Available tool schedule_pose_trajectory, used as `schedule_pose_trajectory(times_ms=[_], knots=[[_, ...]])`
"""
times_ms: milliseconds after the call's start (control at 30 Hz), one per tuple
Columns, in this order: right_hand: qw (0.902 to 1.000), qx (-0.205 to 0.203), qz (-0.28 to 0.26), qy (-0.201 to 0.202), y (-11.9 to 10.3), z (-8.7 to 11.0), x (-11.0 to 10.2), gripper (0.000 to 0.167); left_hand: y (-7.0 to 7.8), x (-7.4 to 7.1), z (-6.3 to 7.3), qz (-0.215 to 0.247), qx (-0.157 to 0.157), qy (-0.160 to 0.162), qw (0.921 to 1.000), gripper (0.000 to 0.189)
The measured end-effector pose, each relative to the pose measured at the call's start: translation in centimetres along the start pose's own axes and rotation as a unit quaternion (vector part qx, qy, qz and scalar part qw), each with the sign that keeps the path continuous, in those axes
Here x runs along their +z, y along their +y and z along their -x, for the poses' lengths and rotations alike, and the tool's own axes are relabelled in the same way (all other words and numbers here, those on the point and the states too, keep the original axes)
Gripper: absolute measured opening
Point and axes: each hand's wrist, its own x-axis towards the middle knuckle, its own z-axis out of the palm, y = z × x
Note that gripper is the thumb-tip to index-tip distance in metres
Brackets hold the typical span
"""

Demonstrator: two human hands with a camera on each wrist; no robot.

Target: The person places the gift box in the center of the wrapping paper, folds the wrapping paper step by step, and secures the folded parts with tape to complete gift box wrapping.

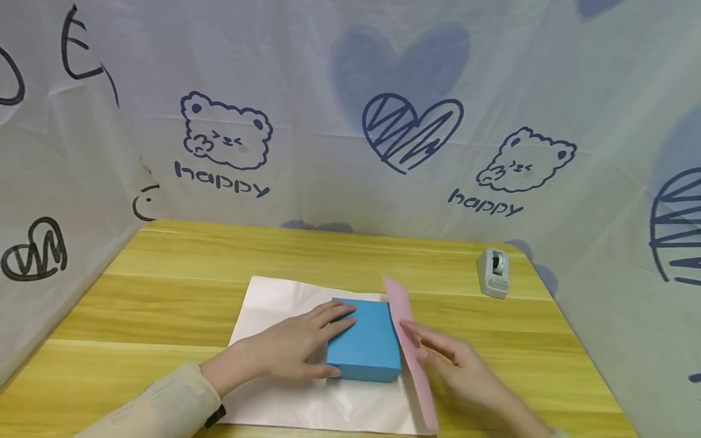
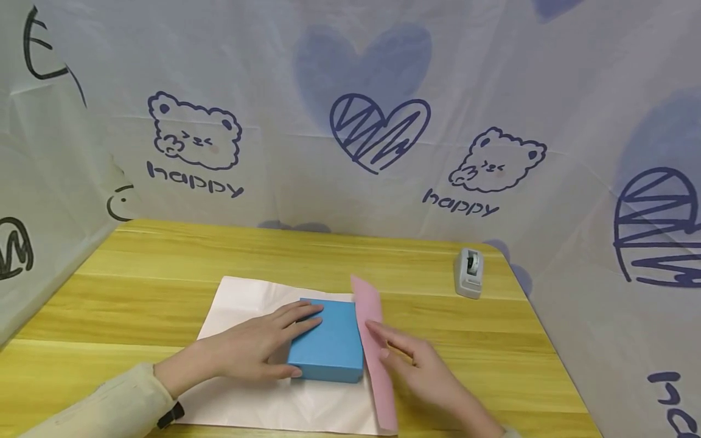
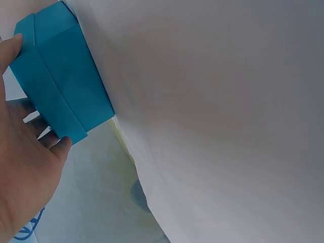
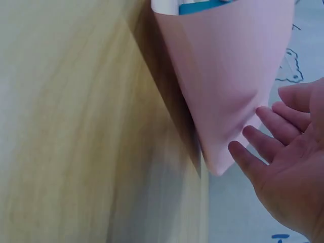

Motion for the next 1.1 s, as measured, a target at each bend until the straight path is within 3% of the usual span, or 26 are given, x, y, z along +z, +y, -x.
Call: schedule_pose_trajectory(times_ms=[267, 433, 567, 833, 1100], knots=[[0.9934, -0.032, 0.105, -0.032, -0.2, -0.3, 0.9, 0.044, 0.0, -0.1, 0.0, 0.001, -0.006, -0.001, 1.0000, 0.088], [0.9776, -0.077, 0.190, -0.045, -0.3, -0.8, 1.3, 0.044, 0.1, -0.1, 0.1, 0.004, -0.007, 0.002, 1.0000, 0.088], [0.9649, -0.078, 0.243, -0.059, -0.5, -1.4, 1.7, 0.046, 0.1, 0.0, 0.1, 0.012, -0.007, 0.002, 0.9999, 0.088], [0.9455, -0.112, 0.297, -0.071, -0.8, -2.8, 2.6, 0.049, -0.1, 0.0, 0.2, 0.044, -0.006, -0.005, 0.9990, 0.093], [0.9359, -0.160, 0.303, -0.080, -1.0, -3.8, 3.7, 0.051, -0.3, -0.1, 0.4, 0.063, 0.005, -0.006, 0.9980, 0.099]])
